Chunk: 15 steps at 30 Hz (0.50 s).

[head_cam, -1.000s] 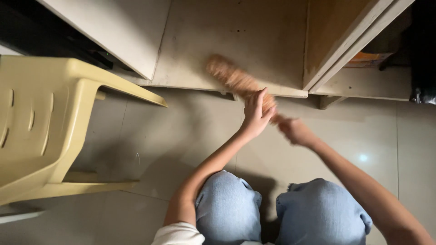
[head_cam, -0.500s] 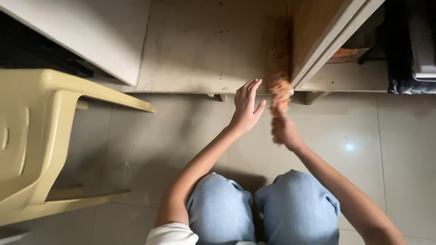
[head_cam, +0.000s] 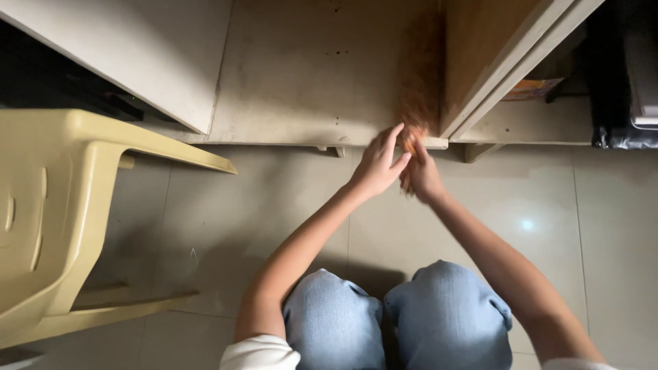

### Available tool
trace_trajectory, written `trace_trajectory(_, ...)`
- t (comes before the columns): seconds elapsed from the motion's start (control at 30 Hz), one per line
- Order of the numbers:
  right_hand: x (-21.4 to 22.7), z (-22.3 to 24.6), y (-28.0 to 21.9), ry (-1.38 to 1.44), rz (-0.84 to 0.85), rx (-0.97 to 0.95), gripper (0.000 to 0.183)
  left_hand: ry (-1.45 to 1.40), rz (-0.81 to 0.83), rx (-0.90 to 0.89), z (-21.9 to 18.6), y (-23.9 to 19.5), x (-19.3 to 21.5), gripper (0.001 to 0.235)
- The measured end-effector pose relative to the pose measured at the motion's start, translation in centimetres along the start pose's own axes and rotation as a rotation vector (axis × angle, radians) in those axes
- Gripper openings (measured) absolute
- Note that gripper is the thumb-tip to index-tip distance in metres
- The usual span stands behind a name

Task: The person sits on the floor and uses a duster to clean the bottom shelf of a cabinet. They then stand up and organize a power cord on a desk next to a computer and a blue device.

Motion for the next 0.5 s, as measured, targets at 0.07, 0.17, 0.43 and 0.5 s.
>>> trace_trajectory(0.07, -1.1, 2.6, -0.4, 0.056, 0.108, -0.005, 0.076, 0.096, -0.089, -0.026, -1.2, 0.0, 1.2, 0.069)
trace_trajectory(0.17, -2.8, 3.7, -4.1, 0.123, 0.224, 0.013, 0.075, 0.128, -0.160, -0.058, -2.2, -0.9, 3.1, 0.071)
trace_trajectory(0.43, -4.2, 2.3, -8.0, 0.024, 0.300, -0.086, 0.077, -0.252, 0.348, 0.231, 5.0, -1.7, -6.1, 0.071)
trace_trajectory(0.5, -5.2, 3.1, -9.7, -0.314, 0.556, -0.086, 0.077, -0.682, 0.432, 0.473, 6.9, -3.0, -7.6, 0.051)
Point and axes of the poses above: each hand's wrist, its own y-axis towards the middle knuckle, its own x-axis out of the back of the hand, z = x × y, the point moved 7 cm from there along y, towards the middle knuckle, and after that the axes turned 12 degrees about y, right-handed, at the moved point
